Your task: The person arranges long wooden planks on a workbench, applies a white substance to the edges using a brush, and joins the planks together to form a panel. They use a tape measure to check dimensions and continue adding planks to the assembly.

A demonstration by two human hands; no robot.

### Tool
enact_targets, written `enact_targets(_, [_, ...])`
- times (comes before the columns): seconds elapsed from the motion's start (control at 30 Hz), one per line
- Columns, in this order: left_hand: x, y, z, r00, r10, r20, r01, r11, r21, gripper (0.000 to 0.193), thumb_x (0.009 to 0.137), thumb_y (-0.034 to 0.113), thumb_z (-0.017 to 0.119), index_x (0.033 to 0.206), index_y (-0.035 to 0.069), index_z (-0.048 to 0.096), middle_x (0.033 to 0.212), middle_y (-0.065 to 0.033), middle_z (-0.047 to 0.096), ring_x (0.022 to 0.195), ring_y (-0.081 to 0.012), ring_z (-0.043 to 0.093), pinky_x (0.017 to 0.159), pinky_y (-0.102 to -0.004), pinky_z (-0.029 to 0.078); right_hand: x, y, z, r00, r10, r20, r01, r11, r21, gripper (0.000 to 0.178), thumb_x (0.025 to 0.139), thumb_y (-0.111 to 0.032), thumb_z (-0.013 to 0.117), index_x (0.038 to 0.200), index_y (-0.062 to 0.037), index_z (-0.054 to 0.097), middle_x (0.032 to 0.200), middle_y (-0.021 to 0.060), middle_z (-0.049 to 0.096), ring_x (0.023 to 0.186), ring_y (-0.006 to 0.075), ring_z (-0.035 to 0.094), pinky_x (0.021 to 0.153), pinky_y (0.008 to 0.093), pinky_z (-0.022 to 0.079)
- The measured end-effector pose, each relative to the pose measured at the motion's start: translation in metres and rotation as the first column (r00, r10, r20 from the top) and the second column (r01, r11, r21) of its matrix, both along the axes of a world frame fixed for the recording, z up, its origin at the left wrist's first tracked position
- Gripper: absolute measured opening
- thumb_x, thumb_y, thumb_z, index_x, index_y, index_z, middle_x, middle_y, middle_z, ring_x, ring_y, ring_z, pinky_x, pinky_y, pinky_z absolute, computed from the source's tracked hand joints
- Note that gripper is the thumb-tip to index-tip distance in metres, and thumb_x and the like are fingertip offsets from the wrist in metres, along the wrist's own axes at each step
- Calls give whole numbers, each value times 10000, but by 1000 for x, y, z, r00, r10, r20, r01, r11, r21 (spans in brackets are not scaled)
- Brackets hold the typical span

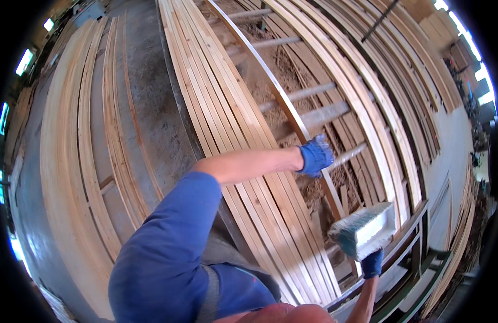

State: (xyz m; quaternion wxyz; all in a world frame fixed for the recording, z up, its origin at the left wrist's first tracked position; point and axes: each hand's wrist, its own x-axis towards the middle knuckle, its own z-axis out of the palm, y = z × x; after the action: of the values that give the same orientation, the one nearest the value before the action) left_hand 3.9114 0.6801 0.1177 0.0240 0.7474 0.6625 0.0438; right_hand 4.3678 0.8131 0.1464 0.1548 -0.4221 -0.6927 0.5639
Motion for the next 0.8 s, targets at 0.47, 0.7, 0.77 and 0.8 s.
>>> enact_targets(0.47, [-345, -538, -16, 416, 823, 386, -869, 485, -96, 338, 865, 342, 649, 1017, 40, 660, 971, -162, 680, 915, -351, 649, 805, -426, 520, -566, -4, 23, 831, 318, 456, -555, 411, 723, 307, 806, -354, 660, 934, -81, 716, 885, 188, 687, 870, 377, 661, 682, 460, 531])
enact_targets(0.7, [-489, -554, -35, 248, 702, 667, -755, 572, -320, 337, 892, 348, 625, 1030, 41, 650, 939, -141, 679, 852, -274, 656, 774, -367, 513, -816, -31, 36, 863, 241, 444, -476, 681, 557, 362, 819, -344, 702, 1088, -101, 693, 1006, 153, 703, 979, 305, 670, 775, 407, 528])
enact_targets(0.77, [-531, -566, -52, -64, 550, 833, -750, 524, -403, 291, 912, 287, 617, 1024, 20, 646, 921, -106, 673, 825, -218, 641, 757, -332, 514, -876, -36, 29, 848, 319, 423, -525, 617, 587, 385, 833, -328, 694, 1138, -94, 671, 1054, 150, 694, 999, 299, 666, 790, 400, 528])
enact_targets(0.8, [-564, -573, -62, -209, 443, 872, -744, 507, -436, 268, 922, 256, 613, 1021, 9, 644, 912, -88, 670, 812, -190, 633, 748, -314, 514, -910, -40, 23, 855, 358, 375, -518, 556, 650, 394, 839, -319, 690, 1161, -93, 659, 1075, 149, 689, 1002, 300, 664, 795, 395, 528])
